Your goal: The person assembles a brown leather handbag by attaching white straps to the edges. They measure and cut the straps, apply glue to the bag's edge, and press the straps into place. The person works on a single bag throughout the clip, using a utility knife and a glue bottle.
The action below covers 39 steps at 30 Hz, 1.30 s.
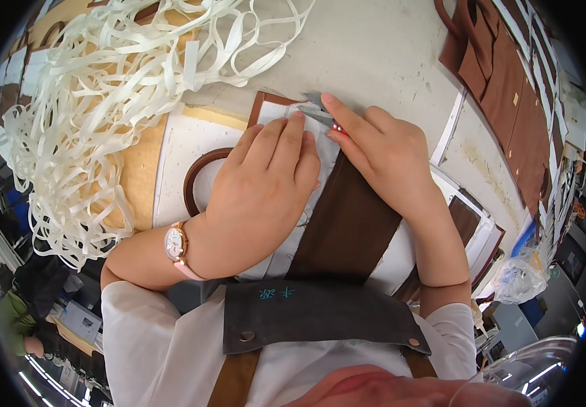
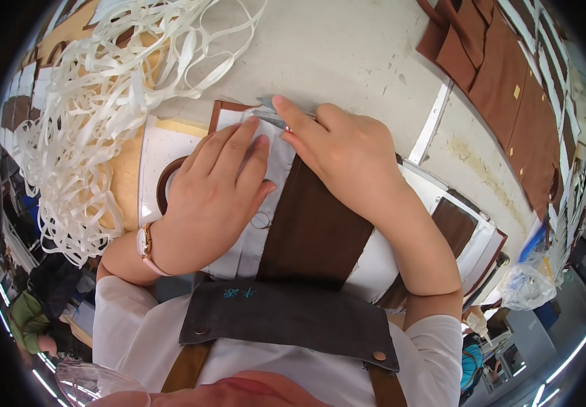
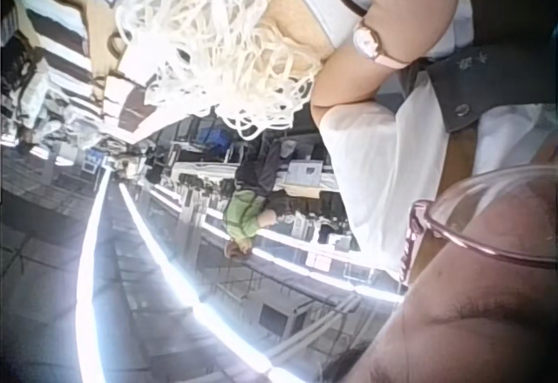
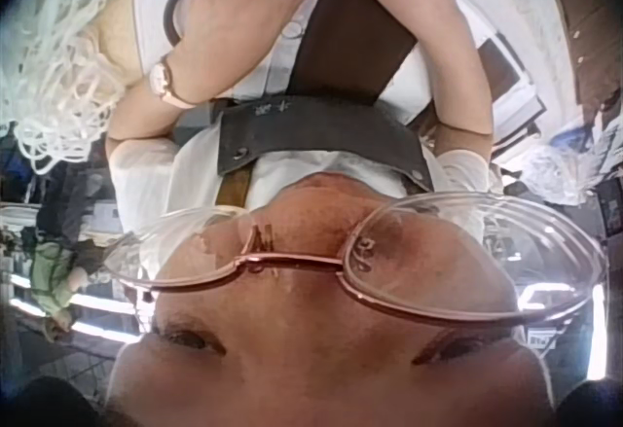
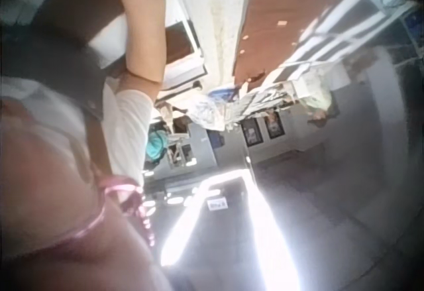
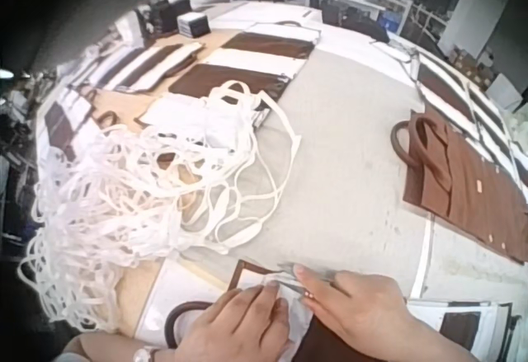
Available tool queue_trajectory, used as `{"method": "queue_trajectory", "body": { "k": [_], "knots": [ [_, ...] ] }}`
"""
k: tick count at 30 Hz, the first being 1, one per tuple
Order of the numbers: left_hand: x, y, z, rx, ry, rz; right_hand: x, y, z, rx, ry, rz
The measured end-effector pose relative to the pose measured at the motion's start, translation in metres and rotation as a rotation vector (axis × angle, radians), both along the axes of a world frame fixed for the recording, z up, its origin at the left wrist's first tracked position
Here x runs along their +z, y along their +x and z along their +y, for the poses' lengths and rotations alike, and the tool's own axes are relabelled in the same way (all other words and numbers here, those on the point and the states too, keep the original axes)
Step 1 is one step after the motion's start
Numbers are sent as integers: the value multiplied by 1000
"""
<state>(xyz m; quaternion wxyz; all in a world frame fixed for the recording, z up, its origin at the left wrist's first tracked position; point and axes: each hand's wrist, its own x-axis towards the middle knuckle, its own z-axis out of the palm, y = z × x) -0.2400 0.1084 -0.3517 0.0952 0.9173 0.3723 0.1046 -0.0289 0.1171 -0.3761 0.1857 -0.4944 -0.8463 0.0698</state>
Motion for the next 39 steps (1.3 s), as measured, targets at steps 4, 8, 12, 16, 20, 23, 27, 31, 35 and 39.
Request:
{"method": "queue_trajectory", "body": {
  "k": [4, 8, 12, 16, 20, 23, 27, 31, 35, 39],
  "knots": [
    [-1, 0, -1, 4, -14, 9, -2, -1, -1, 2, 28, -29],
    [-3, 3, 1, 7, 71, -53, -5, -1, -1, -13, 34, 3],
    [-4, 3, -1, 28, 52, -24, -3, 0, 0, -16, -5, 39],
    [0, 1, 1, 17, 21, -6, -8, 6, 8, -127, 89, 199],
    [-1, 0, 0, 25, 14, 9, 2, 17, 6, -84, 64, 159],
    [-2, 0, 0, 12, 21, 8, 2, 5, -1, 5, 57, 83],
    [-2, -2, -1, 4, 28, 24, -3, 6, 0, -2, 53, 92],
    [-4, -3, -1, 2, 30, 35, -6, 3, 0, -3, 69, 91],
    [-2, -3, 0, 9, 9, 19, -8, 2, 1, -9, 74, 88],
    [-4, -3, -1, 16, 9, 15, -9, 2, 1, -18, 58, 111]
  ]
}}
